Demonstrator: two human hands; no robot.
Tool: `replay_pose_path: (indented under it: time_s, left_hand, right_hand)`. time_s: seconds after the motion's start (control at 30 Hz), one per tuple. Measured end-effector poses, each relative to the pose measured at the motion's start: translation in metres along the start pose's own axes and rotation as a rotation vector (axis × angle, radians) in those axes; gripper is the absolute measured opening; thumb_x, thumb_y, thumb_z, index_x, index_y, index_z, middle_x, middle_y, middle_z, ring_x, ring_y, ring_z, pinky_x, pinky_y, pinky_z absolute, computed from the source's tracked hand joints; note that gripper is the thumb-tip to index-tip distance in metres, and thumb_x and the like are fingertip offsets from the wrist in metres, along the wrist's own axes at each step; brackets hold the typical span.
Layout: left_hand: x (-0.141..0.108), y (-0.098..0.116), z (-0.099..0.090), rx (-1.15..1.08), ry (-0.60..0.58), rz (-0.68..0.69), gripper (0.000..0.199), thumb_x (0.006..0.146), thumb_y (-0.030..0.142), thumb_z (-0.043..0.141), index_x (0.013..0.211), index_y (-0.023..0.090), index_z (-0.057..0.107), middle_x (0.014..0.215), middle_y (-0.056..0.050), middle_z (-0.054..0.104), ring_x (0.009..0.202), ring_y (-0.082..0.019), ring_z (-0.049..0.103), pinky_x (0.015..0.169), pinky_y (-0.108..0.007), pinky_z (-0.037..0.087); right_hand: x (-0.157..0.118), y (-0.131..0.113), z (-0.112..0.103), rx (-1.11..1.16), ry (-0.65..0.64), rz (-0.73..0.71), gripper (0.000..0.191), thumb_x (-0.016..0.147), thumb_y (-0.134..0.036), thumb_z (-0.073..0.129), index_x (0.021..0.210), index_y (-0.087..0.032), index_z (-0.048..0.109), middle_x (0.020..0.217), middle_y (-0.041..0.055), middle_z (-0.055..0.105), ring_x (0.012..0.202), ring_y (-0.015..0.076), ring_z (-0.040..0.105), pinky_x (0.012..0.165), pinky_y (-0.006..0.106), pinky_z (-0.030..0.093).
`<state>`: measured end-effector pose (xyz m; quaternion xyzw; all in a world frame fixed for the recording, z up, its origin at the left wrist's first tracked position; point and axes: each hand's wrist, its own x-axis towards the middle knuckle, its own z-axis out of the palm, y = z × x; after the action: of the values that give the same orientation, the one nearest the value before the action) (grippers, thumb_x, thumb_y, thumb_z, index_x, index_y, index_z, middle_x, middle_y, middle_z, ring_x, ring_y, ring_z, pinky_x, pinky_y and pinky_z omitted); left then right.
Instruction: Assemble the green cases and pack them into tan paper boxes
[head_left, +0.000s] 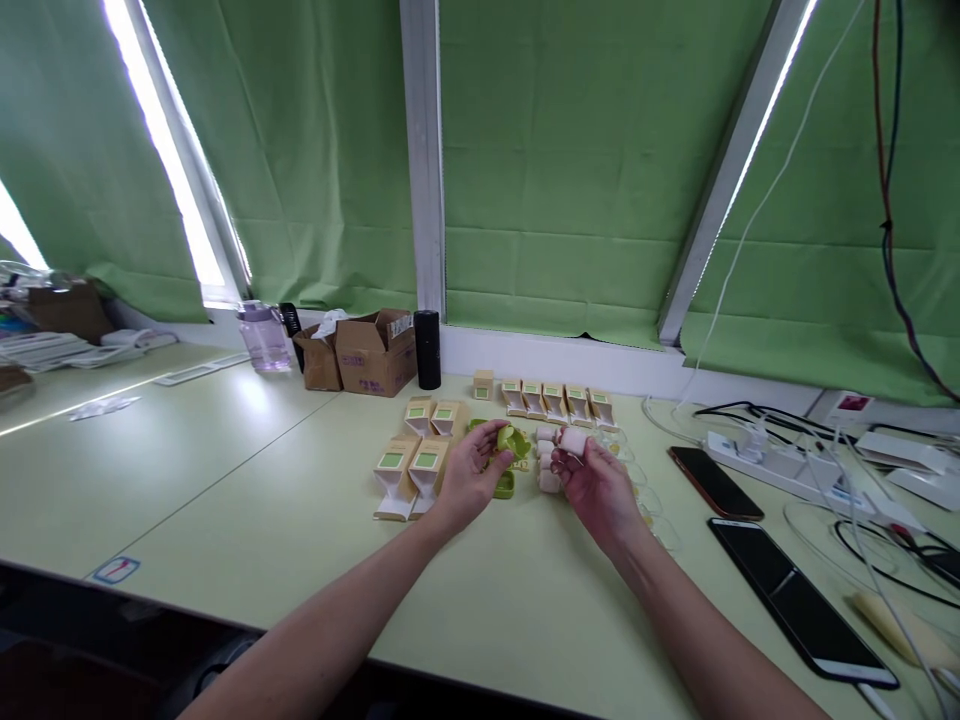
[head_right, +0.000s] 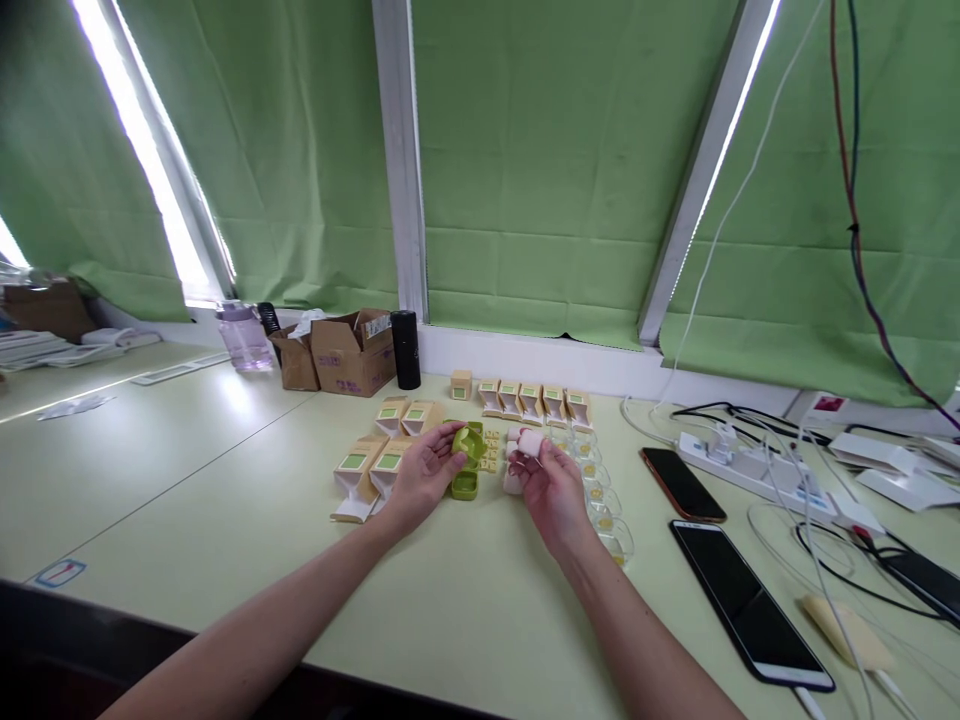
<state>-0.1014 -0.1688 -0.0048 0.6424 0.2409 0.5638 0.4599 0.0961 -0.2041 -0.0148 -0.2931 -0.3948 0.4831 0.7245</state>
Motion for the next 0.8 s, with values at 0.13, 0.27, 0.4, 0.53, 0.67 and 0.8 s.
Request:
replay_pose_path:
  time_s: [0.13, 0.27, 0.4, 0.53, 0.67, 0.8]
  left_hand:
    - [0.000, 0.002, -0.001, -0.069, 0.008, 0.013, 0.052, 0.089, 0.041, 0.078, 0.132, 0.016, 0.060, 0.130, -0.016, 0.069, 0.125, -0.027, 0.066, 0.112, -0.042, 0.052]
    - [0.001, 0.004, -0.003, -0.103, 0.011, 0.009, 0.054, 0.088, 0.041, 0.079, 0.132, 0.017, 0.059, 0.129, -0.016, 0.069, 0.124, -0.027, 0.067, 0.111, -0.042, 0.052]
    - [0.000, 0.006, -0.003, -0.139, 0.004, 0.007, 0.054, 0.088, 0.041, 0.079, 0.132, 0.017, 0.058, 0.132, -0.016, 0.068, 0.125, -0.028, 0.066, 0.109, -0.042, 0.053]
    - [0.000, 0.007, -0.002, -0.154, 0.010, 0.014, 0.054, 0.088, 0.040, 0.080, 0.131, 0.017, 0.057, 0.133, -0.017, 0.068, 0.126, -0.028, 0.065, 0.111, -0.043, 0.051]
    - [0.000, 0.007, -0.002, -0.141, 0.023, 0.024, 0.054, 0.088, 0.041, 0.080, 0.131, 0.018, 0.057, 0.132, -0.017, 0.068, 0.125, -0.028, 0.066, 0.110, -0.043, 0.052]
    - [0.000, 0.007, -0.002, -0.129, 0.034, 0.035, 0.053, 0.088, 0.041, 0.080, 0.130, 0.017, 0.058, 0.132, -0.016, 0.068, 0.125, -0.028, 0.066, 0.109, -0.042, 0.053]
  right_hand:
    - [-0.001, 0.000, 0.000, 0.012, -0.093, 0.058, 0.035, 0.091, -0.055, 0.071, 0.107, -0.025, 0.075, 0.116, 0.0100, 0.077, 0.086, 0.0225, 0.072, 0.073, 0.039, 0.060]
    - [-0.004, -0.003, 0.003, -0.021, -0.130, 0.074, 0.037, 0.094, -0.058, 0.066, 0.113, -0.027, 0.072, 0.124, 0.0098, 0.075, 0.097, 0.0259, 0.074, 0.076, 0.042, 0.061]
    - [-0.007, -0.007, 0.008, 0.037, -0.070, 0.102, 0.038, 0.087, -0.056, 0.077, 0.114, -0.029, 0.072, 0.115, 0.0064, 0.077, 0.097, 0.0250, 0.075, 0.078, 0.041, 0.062]
    - [-0.009, -0.011, 0.011, 0.033, -0.072, 0.071, 0.039, 0.083, -0.051, 0.083, 0.115, -0.030, 0.073, 0.109, 0.0043, 0.076, 0.095, 0.0228, 0.074, 0.081, 0.040, 0.063]
    - [-0.012, -0.013, 0.013, -0.086, -0.110, -0.001, 0.042, 0.085, -0.049, 0.082, 0.120, -0.028, 0.072, 0.110, 0.0052, 0.075, 0.100, 0.0232, 0.074, 0.091, 0.045, 0.062]
    - [-0.015, -0.013, 0.016, -0.302, -0.096, -0.083, 0.057, 0.078, -0.043, 0.087, 0.130, -0.028, 0.067, 0.114, 0.0055, 0.071, 0.095, 0.0217, 0.073, 0.085, 0.040, 0.064]
